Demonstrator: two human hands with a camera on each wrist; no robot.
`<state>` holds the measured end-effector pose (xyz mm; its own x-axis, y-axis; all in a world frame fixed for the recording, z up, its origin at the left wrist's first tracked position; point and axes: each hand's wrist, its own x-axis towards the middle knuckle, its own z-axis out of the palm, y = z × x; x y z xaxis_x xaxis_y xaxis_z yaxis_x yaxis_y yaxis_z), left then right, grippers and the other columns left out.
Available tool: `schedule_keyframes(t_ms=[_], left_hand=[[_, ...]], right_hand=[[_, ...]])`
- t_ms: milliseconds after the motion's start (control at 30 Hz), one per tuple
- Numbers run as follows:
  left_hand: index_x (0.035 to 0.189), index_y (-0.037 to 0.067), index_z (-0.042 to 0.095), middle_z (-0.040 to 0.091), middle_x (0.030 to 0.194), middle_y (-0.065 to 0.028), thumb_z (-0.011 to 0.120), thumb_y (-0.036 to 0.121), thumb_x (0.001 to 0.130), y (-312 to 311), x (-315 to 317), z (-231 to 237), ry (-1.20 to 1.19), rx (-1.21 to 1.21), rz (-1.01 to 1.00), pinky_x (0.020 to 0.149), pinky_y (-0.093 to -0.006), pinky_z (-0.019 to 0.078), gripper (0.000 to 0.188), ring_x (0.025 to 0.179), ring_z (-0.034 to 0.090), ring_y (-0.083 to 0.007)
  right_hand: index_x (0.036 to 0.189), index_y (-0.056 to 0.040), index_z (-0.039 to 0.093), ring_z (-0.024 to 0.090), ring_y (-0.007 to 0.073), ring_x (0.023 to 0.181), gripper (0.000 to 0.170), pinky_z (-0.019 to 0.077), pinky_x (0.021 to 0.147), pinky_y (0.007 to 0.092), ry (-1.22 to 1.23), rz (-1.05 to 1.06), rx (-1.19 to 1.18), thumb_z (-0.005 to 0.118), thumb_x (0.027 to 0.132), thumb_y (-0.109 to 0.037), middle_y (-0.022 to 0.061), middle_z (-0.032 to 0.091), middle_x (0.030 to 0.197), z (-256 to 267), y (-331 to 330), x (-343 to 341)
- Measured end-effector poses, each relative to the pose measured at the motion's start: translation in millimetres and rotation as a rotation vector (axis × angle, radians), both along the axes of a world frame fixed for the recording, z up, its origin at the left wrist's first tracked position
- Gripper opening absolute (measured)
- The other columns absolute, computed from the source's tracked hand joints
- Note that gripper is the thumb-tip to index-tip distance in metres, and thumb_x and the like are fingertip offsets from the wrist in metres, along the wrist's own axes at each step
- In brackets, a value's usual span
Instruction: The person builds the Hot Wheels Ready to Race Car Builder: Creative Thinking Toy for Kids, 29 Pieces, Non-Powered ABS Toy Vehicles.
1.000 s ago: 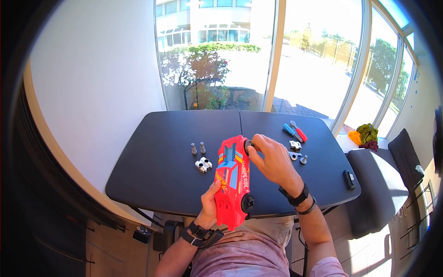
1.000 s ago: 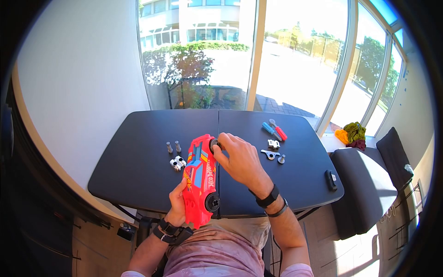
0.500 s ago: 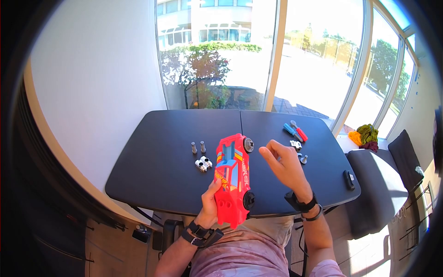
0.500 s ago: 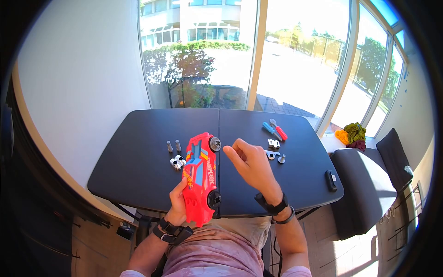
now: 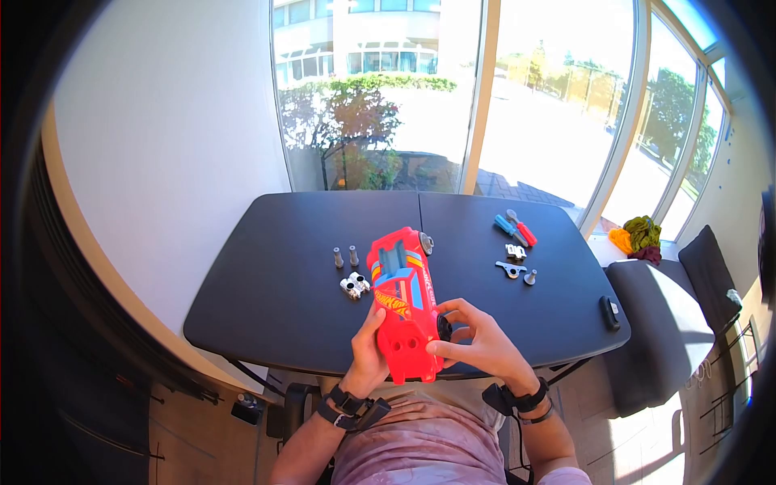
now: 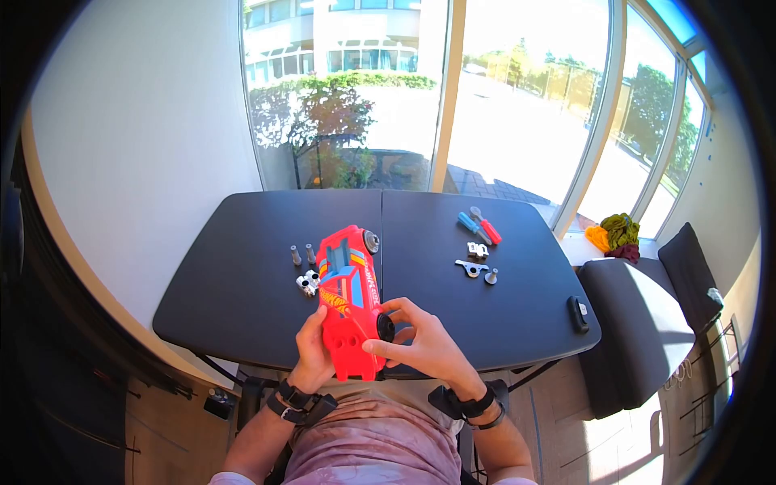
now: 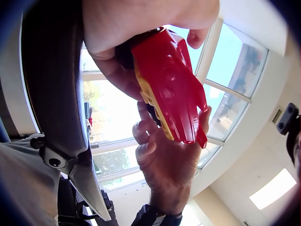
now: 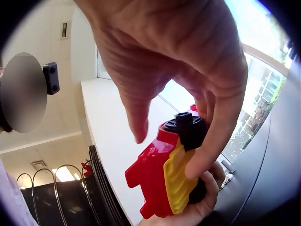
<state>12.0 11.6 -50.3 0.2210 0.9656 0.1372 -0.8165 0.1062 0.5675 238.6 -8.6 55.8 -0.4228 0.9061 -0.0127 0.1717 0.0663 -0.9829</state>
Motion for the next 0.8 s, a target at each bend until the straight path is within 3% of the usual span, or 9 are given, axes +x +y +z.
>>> schedule_keyframes(t_ms=[267,367,800], left_hand=[[0.168,0.007,0.040,0.058,0.159,-0.0144,0.047,0.048,0.111,0.2,-0.9,6.6,-0.009,0.035,-0.005,0.122,-0.0479,0.0470,0.071,0.145,0.059,-0.0279],[0.170,0.008,0.038,0.059,0.159,-0.0141,0.049,0.046,0.110,-0.9,0.7,9.1,0.057,0.007,0.007,0.122,-0.0477,0.0467,0.072,0.145,0.059,-0.0278],[0.170,0.010,0.039,0.059,0.159,-0.0115,0.054,0.038,0.114,-1.4,2.0,8.3,0.039,0.022,-0.005,0.122,-0.0454,0.0477,0.065,0.145,0.060,-0.0250]], right_hand=[[0.142,0.0040,0.059,0.076,0.0167,0.108,0.058,0.0661,0.084,0.0318,0.097,0.015,-0.016,0.089,0.095,-0.012,0.0135,0.067,0.139,-19.1,6.6,9.8],[0.141,0.0032,0.060,0.075,0.0132,0.103,0.057,0.0651,0.085,0.0311,0.203,0.007,-0.092,0.089,0.096,-0.016,0.0118,0.068,0.139,-20.5,2.8,8.2],[0.145,-0.0003,0.054,0.071,0.0163,0.119,0.054,0.0634,0.097,0.0347,0.334,0.049,-0.155,0.082,0.098,-0.006,0.0112,0.064,0.146,-32.2,3.4,7.6]])
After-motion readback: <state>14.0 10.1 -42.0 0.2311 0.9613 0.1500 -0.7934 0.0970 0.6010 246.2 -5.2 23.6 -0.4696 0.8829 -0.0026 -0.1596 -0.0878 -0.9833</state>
